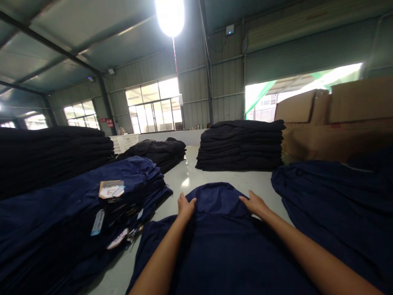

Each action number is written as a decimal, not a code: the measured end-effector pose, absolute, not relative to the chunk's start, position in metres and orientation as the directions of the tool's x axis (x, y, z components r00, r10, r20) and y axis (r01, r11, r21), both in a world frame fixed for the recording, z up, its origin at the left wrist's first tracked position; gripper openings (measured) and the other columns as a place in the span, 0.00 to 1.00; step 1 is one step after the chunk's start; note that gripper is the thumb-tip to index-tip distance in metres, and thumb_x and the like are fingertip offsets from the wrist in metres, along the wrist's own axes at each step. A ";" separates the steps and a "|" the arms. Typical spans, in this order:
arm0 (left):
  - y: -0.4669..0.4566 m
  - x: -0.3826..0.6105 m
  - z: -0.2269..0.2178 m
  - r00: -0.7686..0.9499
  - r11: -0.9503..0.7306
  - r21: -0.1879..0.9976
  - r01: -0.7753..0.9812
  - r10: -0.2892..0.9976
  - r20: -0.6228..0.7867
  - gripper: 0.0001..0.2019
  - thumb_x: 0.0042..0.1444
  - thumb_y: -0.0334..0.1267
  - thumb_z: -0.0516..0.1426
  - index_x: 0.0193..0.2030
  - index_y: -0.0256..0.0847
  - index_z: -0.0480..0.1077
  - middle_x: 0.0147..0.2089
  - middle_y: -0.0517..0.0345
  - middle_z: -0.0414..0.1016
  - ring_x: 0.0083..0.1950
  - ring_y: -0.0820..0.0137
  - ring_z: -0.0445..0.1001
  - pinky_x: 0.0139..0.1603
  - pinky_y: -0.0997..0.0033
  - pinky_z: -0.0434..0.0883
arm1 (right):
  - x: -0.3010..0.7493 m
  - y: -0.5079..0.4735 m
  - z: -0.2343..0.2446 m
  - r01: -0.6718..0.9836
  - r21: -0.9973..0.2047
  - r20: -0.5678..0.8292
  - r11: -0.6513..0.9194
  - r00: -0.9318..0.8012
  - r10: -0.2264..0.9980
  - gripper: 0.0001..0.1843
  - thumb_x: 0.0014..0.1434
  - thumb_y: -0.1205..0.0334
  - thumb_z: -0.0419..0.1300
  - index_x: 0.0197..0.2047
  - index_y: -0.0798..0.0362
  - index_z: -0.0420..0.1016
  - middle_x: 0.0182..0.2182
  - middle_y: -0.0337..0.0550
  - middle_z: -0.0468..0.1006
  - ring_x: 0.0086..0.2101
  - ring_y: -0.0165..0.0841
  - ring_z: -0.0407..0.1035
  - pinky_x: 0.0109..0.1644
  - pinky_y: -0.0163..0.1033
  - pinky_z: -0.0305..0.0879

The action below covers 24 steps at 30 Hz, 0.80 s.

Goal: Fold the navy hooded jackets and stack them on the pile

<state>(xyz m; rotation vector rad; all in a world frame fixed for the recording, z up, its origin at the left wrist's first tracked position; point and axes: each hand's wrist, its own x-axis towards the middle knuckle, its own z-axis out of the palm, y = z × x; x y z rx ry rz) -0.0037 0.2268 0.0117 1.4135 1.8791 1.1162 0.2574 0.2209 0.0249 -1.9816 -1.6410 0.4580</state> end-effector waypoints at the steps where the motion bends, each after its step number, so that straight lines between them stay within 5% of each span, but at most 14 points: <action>1: 0.231 -0.007 0.004 -0.338 0.130 0.895 0.427 0.941 0.025 0.31 0.51 0.35 0.59 0.59 0.28 0.54 0.60 0.31 0.58 0.62 0.56 0.59 0.56 0.66 0.61 | 0.261 0.225 0.017 0.751 -0.644 0.049 -0.142 0.226 0.973 0.28 0.53 0.53 0.54 0.53 0.60 0.66 0.49 0.61 0.73 0.53 0.49 0.63 0.55 0.51 0.58; 5: 0.237 -0.017 -0.017 -0.291 0.147 0.985 0.086 0.950 -0.116 0.22 0.43 0.30 0.62 0.47 0.33 0.64 0.40 0.45 0.75 0.41 0.61 0.75 0.38 0.69 0.70 | 0.274 0.227 -0.005 0.496 -0.857 -0.042 -0.135 0.194 0.980 0.17 0.46 0.54 0.59 0.38 0.55 0.72 0.33 0.50 0.79 0.39 0.44 0.73 0.42 0.45 0.68; 9: 0.236 -0.017 -0.010 -0.139 0.106 0.967 -0.232 0.980 -0.141 0.10 0.40 0.24 0.58 0.31 0.37 0.65 0.22 0.61 0.71 0.22 0.73 0.71 0.26 0.76 0.68 | 0.275 0.217 -0.002 0.185 -0.980 -0.053 -0.073 0.110 0.992 0.13 0.45 0.57 0.57 0.37 0.50 0.67 0.32 0.43 0.79 0.34 0.36 0.74 0.40 0.41 0.69; 17: 0.213 -0.047 0.032 0.021 0.021 0.817 -0.576 1.000 -0.011 0.03 0.39 0.29 0.53 0.25 0.38 0.64 0.23 0.63 0.71 0.26 0.76 0.72 0.32 0.78 0.70 | 0.283 0.188 0.036 -0.469 -0.882 0.127 0.041 -0.155 0.980 0.22 0.31 0.70 0.59 0.34 0.46 0.66 0.26 0.30 0.77 0.29 0.30 0.72 0.44 0.38 0.67; 20: 0.209 -0.060 0.035 0.207 0.094 0.906 -0.413 0.978 -0.007 0.10 0.46 0.43 0.57 0.26 0.37 0.67 0.17 0.63 0.66 0.18 0.75 0.66 0.22 0.76 0.65 | 0.296 0.179 0.047 -0.400 -0.916 0.158 -0.041 -0.451 0.878 0.16 0.36 0.63 0.60 0.34 0.47 0.68 0.23 0.33 0.76 0.31 0.33 0.72 0.49 0.44 0.63; 24: 0.214 -0.056 0.030 0.422 0.028 1.000 0.014 0.906 -0.031 0.21 0.42 0.57 0.60 0.23 0.37 0.67 0.09 0.72 0.51 0.12 0.81 0.50 0.18 0.78 0.55 | 0.295 0.173 0.057 0.049 -0.998 0.001 0.047 -0.684 0.729 0.17 0.46 0.59 0.60 0.42 0.52 0.69 0.30 0.43 0.79 0.41 0.39 0.71 0.54 0.49 0.56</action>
